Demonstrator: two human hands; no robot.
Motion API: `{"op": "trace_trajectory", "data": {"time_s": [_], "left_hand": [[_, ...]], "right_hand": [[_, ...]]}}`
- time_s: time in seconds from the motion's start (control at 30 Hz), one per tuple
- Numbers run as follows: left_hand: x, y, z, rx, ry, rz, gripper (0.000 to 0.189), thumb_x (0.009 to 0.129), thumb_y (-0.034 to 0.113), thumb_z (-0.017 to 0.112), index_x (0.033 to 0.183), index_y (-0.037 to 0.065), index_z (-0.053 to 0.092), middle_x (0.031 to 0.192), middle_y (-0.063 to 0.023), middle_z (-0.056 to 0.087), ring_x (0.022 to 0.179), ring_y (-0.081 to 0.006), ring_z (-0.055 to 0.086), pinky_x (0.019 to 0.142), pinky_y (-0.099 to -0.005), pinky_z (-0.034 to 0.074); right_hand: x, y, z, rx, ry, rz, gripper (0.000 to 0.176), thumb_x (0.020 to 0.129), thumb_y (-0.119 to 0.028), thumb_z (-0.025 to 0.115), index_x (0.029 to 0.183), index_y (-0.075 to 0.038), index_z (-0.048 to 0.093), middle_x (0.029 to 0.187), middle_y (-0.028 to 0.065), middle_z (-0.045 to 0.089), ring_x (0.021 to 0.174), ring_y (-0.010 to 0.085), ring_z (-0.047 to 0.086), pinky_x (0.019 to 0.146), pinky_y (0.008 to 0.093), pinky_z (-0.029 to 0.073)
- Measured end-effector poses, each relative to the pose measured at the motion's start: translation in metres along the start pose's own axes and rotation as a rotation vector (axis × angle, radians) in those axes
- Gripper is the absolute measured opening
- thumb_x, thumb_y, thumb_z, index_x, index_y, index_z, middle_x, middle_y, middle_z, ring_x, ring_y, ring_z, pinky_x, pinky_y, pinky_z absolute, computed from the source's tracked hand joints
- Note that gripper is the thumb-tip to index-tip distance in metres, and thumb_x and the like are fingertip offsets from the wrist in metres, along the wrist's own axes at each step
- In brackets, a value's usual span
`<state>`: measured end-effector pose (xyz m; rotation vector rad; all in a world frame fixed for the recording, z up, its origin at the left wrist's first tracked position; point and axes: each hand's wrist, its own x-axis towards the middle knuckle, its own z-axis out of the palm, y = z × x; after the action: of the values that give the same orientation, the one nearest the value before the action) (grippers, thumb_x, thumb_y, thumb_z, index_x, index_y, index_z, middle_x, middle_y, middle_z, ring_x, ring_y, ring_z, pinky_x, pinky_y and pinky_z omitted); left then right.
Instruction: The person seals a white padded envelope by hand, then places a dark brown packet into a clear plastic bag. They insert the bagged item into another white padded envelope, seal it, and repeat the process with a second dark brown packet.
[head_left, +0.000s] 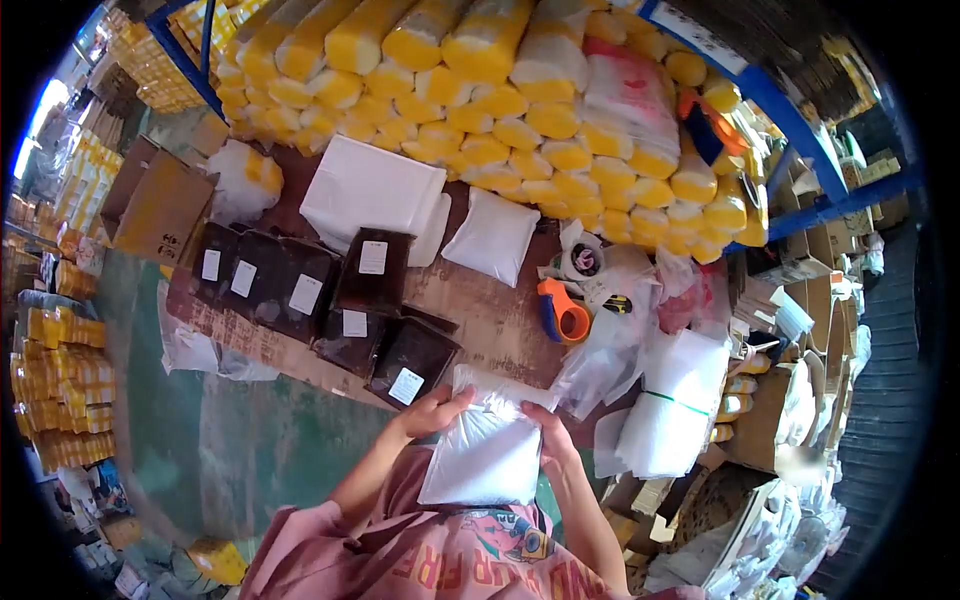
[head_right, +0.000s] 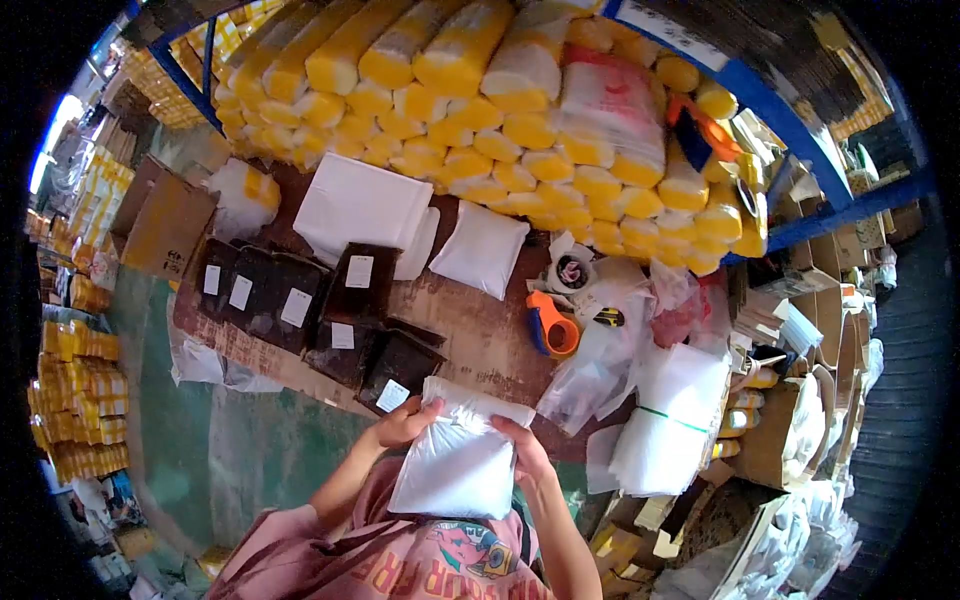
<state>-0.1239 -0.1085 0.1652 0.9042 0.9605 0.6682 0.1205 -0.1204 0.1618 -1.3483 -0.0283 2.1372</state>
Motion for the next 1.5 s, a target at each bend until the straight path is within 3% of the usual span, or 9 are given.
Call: {"op": "trace_trajectory", "data": {"time_s": [0.2, 0.37, 0.47, 0.5, 0.6, 0.63, 0.77, 1.27, 1.5], "left_hand": [[0.016, 0.034, -0.068, 0.193, -0.032, -0.133, 0.066, 0.101, 0.049, 0.044, 0.062, -0.001, 0.06, 0.051, 0.0041, 0.043, 0.056, -0.0071, 0.042, 0.05, -0.0318, 0.034], [0.025, -0.018, -0.098, -0.553, -0.097, -0.276, 0.053, 0.103, 0.047, 0.04, 0.107, 0.001, 0.067, 0.094, -0.0055, 0.069, 0.081, -0.0146, 0.063, 0.071, -0.0306, 0.051], [0.014, 0.028, -0.069, -0.979, 0.009, -0.222, 0.058, 0.104, 0.047, 0.036, 0.137, 0.001, 0.048, 0.131, -0.012, 0.058, 0.112, -0.0217, 0.059, 0.097, -0.0363, 0.048], [0.008, 0.03, -0.076, -0.945, -0.066, -0.387, 0.058, 0.105, 0.044, 0.032, 0.145, 0.002, 0.038, 0.142, -0.0126, 0.049, 0.127, -0.024, 0.05, 0.107, -0.0393, 0.039], [0.009, 0.033, -0.08, -0.514, 0.053, -0.521, 0.054, 0.103, 0.039, 0.041, 0.142, 0.002, 0.042, 0.137, -0.012, 0.053, 0.121, -0.0235, 0.054, 0.103, -0.0372, 0.043], [0.018, 0.018, -0.083, -0.605, -0.031, -0.377, 0.05, 0.093, 0.028, 0.062, 0.135, 0.002, 0.05, 0.128, -0.0109, 0.06, 0.114, -0.0205, 0.059, 0.098, -0.0346, 0.047], [0.037, 0.029, -0.075, -0.322, -0.087, -0.275, 0.058, 0.07, 0.007, 0.084, 0.123, 0.001, 0.06, 0.114, -0.0085, 0.067, 0.103, -0.0176, 0.063, 0.091, -0.0324, 0.05], [0.027, 0.031, -0.055, -0.182, 0.087, -0.256, 0.043, 0.07, 0.006, 0.084, 0.109, 0.002, 0.067, 0.101, -0.0081, 0.071, 0.089, -0.0166, 0.067, 0.079, -0.0325, 0.053], [0.024, -0.002, -0.043, -0.132, 0.075, -0.314, 0.044, 0.072, 0.009, 0.083, 0.112, 0.002, 0.066, 0.102, -0.0073, 0.07, 0.093, -0.016, 0.066, 0.083, -0.0316, 0.052]], "right_hand": [[0.027, -0.003, 0.054, 0.203, -0.049, 0.076, 0.04, 0.089, -0.022, 0.065, 0.122, -0.001, 0.057, 0.109, 0.0126, 0.067, 0.096, 0.0239, 0.067, 0.086, 0.0347, 0.055], [0.042, -0.014, 0.078, 0.14, -0.038, -0.062, 0.042, 0.088, -0.022, 0.063, 0.124, -0.001, 0.055, 0.111, 0.0122, 0.067, 0.098, 0.0248, 0.067, 0.088, 0.037, 0.054], [0.044, -0.026, 0.088, 0.197, -0.043, -0.083, 0.037, 0.087, -0.017, 0.065, 0.12, -0.001, 0.058, 0.109, 0.0107, 0.067, 0.096, 0.0238, 0.067, 0.086, 0.0363, 0.054], [0.046, -0.028, 0.087, 0.17, 0.003, -0.095, 0.036, 0.086, -0.017, 0.065, 0.118, -0.001, 0.059, 0.108, 0.0104, 0.068, 0.095, 0.0234, 0.067, 0.086, 0.036, 0.054], [0.047, -0.035, 0.087, 0.038, 0.096, -0.105, 0.034, 0.084, -0.016, 0.072, 0.114, -0.003, 0.062, 0.104, 0.0079, 0.068, 0.093, 0.0204, 0.067, 0.082, 0.0334, 0.054], [0.047, -0.036, 0.087, 0.003, 0.103, -0.105, 0.035, 0.084, -0.016, 0.073, 0.114, -0.003, 0.062, 0.104, 0.0072, 0.068, 0.092, 0.0199, 0.067, 0.081, 0.033, 0.054], [0.039, -0.042, 0.118, -0.156, 0.218, -0.208, 0.034, 0.083, -0.012, 0.075, 0.113, -0.002, 0.062, 0.101, 0.0078, 0.068, 0.09, 0.0184, 0.066, 0.074, 0.0333, 0.055], [0.029, 0.019, 0.094, -0.137, 0.16, -0.354, 0.033, 0.085, -0.007, 0.07, 0.115, 0.002, 0.061, 0.105, 0.0099, 0.068, 0.091, 0.0165, 0.065, 0.078, 0.03, 0.053], [0.02, 0.027, 0.081, -0.211, 0.364, -0.325, 0.034, 0.079, -0.007, 0.077, 0.11, 0.0, 0.064, 0.097, 0.0085, 0.069, 0.085, 0.0165, 0.066, 0.074, 0.0301, 0.054]]}}
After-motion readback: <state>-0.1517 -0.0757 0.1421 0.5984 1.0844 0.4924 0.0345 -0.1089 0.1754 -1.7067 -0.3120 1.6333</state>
